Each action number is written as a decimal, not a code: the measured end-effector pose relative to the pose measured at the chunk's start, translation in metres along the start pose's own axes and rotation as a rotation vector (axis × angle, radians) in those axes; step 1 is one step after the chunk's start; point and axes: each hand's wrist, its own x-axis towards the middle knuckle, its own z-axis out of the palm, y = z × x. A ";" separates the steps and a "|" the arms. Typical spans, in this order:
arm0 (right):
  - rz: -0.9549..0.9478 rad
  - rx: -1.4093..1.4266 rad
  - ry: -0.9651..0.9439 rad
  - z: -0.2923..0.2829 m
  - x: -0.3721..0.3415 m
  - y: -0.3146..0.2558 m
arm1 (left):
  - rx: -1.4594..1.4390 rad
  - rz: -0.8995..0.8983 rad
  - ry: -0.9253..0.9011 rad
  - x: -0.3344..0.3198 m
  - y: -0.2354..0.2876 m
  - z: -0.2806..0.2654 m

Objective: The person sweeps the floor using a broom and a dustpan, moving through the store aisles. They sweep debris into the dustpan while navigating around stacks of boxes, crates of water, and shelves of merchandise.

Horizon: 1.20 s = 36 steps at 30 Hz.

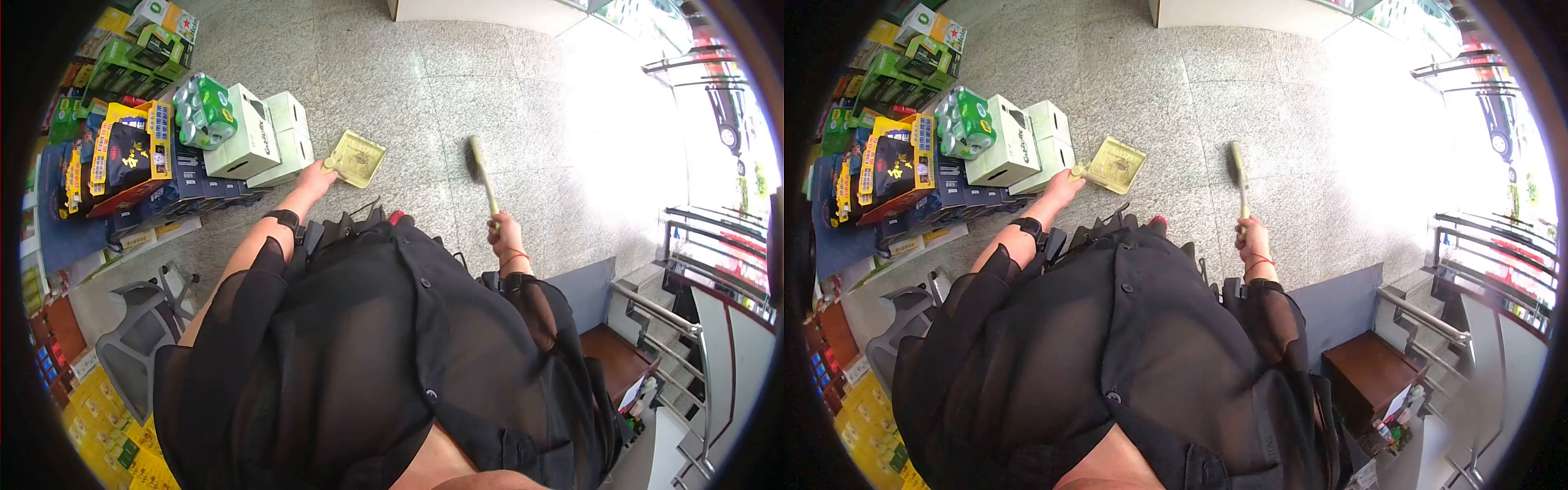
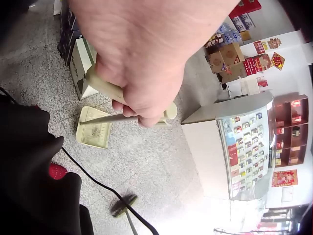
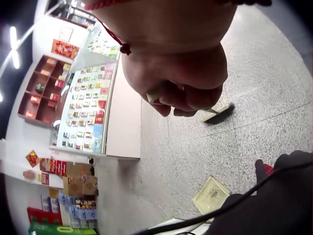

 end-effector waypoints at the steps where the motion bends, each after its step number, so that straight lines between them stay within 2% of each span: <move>1: 0.007 -0.080 -0.013 0.007 -0.008 -0.003 | -0.038 0.007 0.009 0.000 0.006 0.000; 2: 0.014 -0.161 -0.026 0.010 -0.014 -0.008 | -0.046 0.004 0.017 0.003 0.008 0.003; 3: 0.049 -0.209 -0.125 0.009 -0.013 -0.009 | -0.023 -0.030 0.003 0.008 0.008 0.006; 4: 0.001 -0.266 -0.067 0.011 -0.014 -0.004 | 0.002 -0.063 -0.014 0.012 0.009 0.009; 8: -0.015 -0.453 -0.228 0.022 -0.026 -0.015 | -0.017 -0.013 -0.037 0.018 0.019 0.017; 11: 0.000 -0.413 -0.273 0.033 -0.030 -0.028 | 0.015 0.005 -0.045 0.019 0.036 0.014; 14: -0.001 -0.407 -0.285 0.037 -0.028 -0.044 | -0.018 0.040 -0.014 0.032 0.029 0.019; 16: 0.011 -0.348 -0.292 0.036 -0.023 -0.055 | -0.021 0.024 -0.032 0.030 0.045 0.002; 25: -0.036 -0.166 -0.144 0.060 -0.002 -0.099 | 0.075 0.100 -0.111 0.091 0.036 -0.039; 28: -0.003 -0.044 -0.057 0.099 0.009 -0.106 | 0.059 0.110 -0.095 0.124 0.032 -0.063; 30: 0.011 -0.041 -0.082 0.127 0.026 -0.113 | 0.060 0.117 -0.091 0.145 0.027 -0.084; 32: 0.033 0.013 0.033 0.153 0.044 -0.114 | 0.041 0.109 -0.091 0.157 0.024 -0.099; 33: 0.043 0.021 -0.001 0.169 0.042 -0.119 | 0.040 0.105 -0.092 0.160 0.021 -0.107; 36: 0.068 -0.128 0.005 0.201 0.053 -0.119 | 0.040 0.062 -0.096 0.174 0.011 -0.124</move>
